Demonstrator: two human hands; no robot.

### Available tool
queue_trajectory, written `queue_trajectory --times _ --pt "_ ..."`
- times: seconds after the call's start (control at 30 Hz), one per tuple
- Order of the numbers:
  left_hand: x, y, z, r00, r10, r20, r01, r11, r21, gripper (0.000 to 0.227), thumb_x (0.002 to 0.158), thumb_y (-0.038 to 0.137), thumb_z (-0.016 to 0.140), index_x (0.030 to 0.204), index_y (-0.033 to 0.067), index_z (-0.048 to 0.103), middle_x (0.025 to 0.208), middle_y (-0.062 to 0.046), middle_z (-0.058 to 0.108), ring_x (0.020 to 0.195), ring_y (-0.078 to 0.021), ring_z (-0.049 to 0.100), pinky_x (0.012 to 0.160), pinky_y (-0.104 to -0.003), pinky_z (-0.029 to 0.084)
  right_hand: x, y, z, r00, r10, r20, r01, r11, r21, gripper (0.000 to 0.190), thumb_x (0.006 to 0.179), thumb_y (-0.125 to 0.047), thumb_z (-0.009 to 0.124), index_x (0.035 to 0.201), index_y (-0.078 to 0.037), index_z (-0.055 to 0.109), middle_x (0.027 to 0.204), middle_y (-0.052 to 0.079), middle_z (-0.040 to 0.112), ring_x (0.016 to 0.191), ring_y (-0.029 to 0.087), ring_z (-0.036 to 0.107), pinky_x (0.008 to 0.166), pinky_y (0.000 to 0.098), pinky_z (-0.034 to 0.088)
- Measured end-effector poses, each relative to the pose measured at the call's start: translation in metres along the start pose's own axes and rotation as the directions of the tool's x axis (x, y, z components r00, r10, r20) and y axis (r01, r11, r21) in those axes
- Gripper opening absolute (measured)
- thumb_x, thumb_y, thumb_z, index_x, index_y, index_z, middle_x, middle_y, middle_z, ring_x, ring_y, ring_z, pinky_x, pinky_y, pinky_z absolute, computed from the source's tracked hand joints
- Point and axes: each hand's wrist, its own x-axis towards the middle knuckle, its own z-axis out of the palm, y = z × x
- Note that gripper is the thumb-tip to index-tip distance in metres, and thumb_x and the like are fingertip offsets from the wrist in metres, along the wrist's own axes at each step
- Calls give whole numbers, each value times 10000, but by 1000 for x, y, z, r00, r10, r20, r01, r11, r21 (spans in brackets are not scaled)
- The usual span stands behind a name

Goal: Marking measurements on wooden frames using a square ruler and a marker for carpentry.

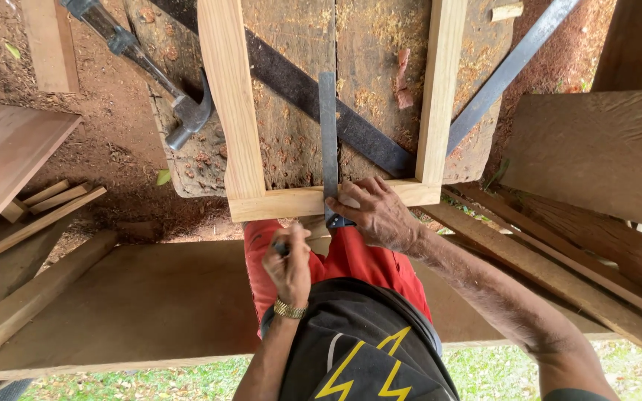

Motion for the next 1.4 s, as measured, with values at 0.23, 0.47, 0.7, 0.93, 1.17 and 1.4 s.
queue_trajectory --times 0.23,0.47,0.7,0.93,1.17,1.4 --pt "12 25 -4 930 331 162 -336 942 4 399 1071 229 402 1183 21 725 906 -61 725 647 -131 670 588 -258 554 -1 1 0 999 -1 46 2 1000 -25 612 745 -175 784 1347 -156 677 1271 56 598 1158 305 552 966 458 480" --pt "8 33 20 883 401 243 -449 873 190 254 1022 39 554 1252 -7 653 1032 -166 751 678 -183 733 612 -302 596 2 -1 -4 999 -17 44 18 1000 -22 711 608 -159 789 1310 -121 680 1307 68 603 1196 317 559 991 432 490" --pt "10 22 21 896 390 213 -433 873 225 264 1009 1 547 1245 4 666 977 -155 740 609 -182 716 607 -315 586 1 -1 -3 1000 -19 5 19 1000 2 638 679 -141 783 1309 -113 682 1293 71 618 1197 311 568 1013 417 496" --pt "12 32 21 886 402 230 -446 875 190 249 1015 11 537 1230 -4 661 934 -141 735 591 -168 714 564 -302 568 2 -2 -3 1000 3 14 -3 1000 6 675 647 -135 794 1313 -136 681 1288 76 612 1191 320 566 1024 426 494" --pt "13 27 23 889 396 228 -441 876 198 224 1017 6 540 1205 -7 662 895 -141 724 578 -152 688 549 -297 555 2 -2 -3 999 14 39 -14 1000 9 692 628 -135 806 1309 -136 683 1287 77 606 1186 324 566 1012 426 496" --pt "13 -6 12 859 499 115 -512 837 196 217 1027 133 524 1015 27 714 837 -101 729 547 -136 665 437 -271 526 2 -4 -7 1000 18 16 -18 1000 -4 690 619 -110 780 1303 -156 701 1280 72 608 1178 314 574 995 423 505"
